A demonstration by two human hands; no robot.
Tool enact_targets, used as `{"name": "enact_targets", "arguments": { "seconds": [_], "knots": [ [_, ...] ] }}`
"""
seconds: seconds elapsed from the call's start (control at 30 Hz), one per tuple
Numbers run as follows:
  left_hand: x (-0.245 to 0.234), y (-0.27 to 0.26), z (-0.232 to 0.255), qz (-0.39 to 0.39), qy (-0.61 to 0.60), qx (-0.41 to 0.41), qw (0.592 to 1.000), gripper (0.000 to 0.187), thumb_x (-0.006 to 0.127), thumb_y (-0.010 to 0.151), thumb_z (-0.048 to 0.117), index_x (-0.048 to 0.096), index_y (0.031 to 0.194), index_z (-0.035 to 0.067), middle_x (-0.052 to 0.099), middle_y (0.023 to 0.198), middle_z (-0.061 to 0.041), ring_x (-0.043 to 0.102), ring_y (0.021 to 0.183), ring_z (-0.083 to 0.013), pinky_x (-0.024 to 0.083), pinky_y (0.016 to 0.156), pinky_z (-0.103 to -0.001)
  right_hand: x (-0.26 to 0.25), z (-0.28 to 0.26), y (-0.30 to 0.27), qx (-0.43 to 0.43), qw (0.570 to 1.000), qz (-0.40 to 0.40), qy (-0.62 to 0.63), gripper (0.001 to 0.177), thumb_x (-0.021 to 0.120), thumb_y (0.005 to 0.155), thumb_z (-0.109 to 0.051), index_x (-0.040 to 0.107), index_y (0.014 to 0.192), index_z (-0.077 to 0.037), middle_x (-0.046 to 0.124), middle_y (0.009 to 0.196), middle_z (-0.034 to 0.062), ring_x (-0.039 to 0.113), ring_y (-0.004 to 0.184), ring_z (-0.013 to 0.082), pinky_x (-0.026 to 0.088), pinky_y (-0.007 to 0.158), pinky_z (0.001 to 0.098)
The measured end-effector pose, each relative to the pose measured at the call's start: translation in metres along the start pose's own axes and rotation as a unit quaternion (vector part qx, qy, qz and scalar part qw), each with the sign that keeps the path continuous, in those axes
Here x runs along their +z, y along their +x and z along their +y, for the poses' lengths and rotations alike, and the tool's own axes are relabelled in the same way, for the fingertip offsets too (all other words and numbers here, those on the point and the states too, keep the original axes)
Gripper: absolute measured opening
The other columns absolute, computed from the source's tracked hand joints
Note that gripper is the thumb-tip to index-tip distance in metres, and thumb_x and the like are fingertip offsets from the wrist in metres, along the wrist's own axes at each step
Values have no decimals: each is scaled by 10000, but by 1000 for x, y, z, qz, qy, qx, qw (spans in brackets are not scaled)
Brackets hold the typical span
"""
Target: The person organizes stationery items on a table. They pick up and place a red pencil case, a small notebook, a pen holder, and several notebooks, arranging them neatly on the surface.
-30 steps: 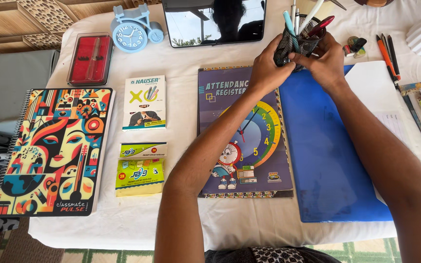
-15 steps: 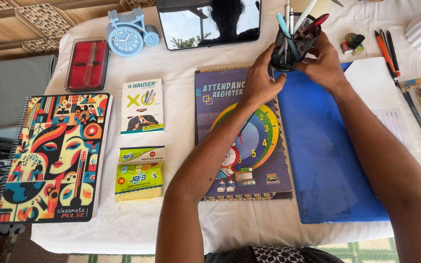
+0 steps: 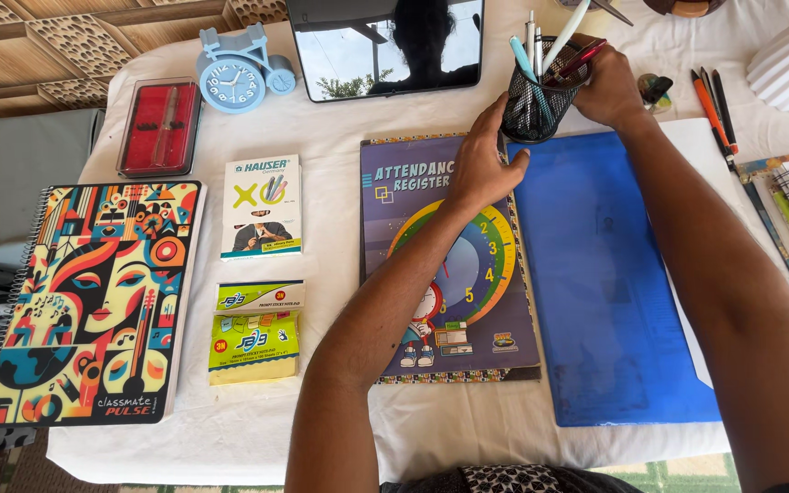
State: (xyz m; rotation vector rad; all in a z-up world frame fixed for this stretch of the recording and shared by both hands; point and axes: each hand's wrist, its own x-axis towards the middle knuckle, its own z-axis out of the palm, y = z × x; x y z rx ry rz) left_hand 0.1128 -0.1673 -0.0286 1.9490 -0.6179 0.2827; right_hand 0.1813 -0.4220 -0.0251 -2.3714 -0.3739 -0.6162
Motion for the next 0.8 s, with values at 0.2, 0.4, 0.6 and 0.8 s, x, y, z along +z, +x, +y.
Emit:
{"name": "enact_targets", "arguments": {
  "seconds": [0.2,0.4,0.6,0.8],
  "knots": [
    [-1,2,-1,-10,5,-19,1000,894,754,794,130,318,1563,1,474,1526,-256,500,1414,-400,415,1188,-465,14,39,14,71,989,-119,-59,464,779,859,-239,653,1213,34,662,1241,305,635,1154,458,490,1039,493],
    [1,3,0,-17,6,-28,999,900,752,786,121,311,1562,-2,471,1519,-259,505,1398,-403,420,1172,-480,23,72,10,-65,975,-125,-171,276,734,926,-213,724,1138,-37,673,1241,283,646,1154,470,488,1078,527],
    [1,3,-4,-15,4,-21,1000,897,756,792,112,314,1564,-4,473,1518,-260,506,1406,-400,419,1188,-483,8,53,11,-27,986,-124,-110,337,747,834,-190,702,1109,0,690,1069,285,659,1038,466,532,929,510],
    [3,3,-6,-16,3,-21,1000,901,757,787,113,310,1560,-4,474,1514,-259,505,1403,-402,419,1181,-481,-17,17,0,76,969,-175,-159,310,743,899,-254,715,1104,-23,720,998,233,693,965,418,540,888,508]
  ]
}}
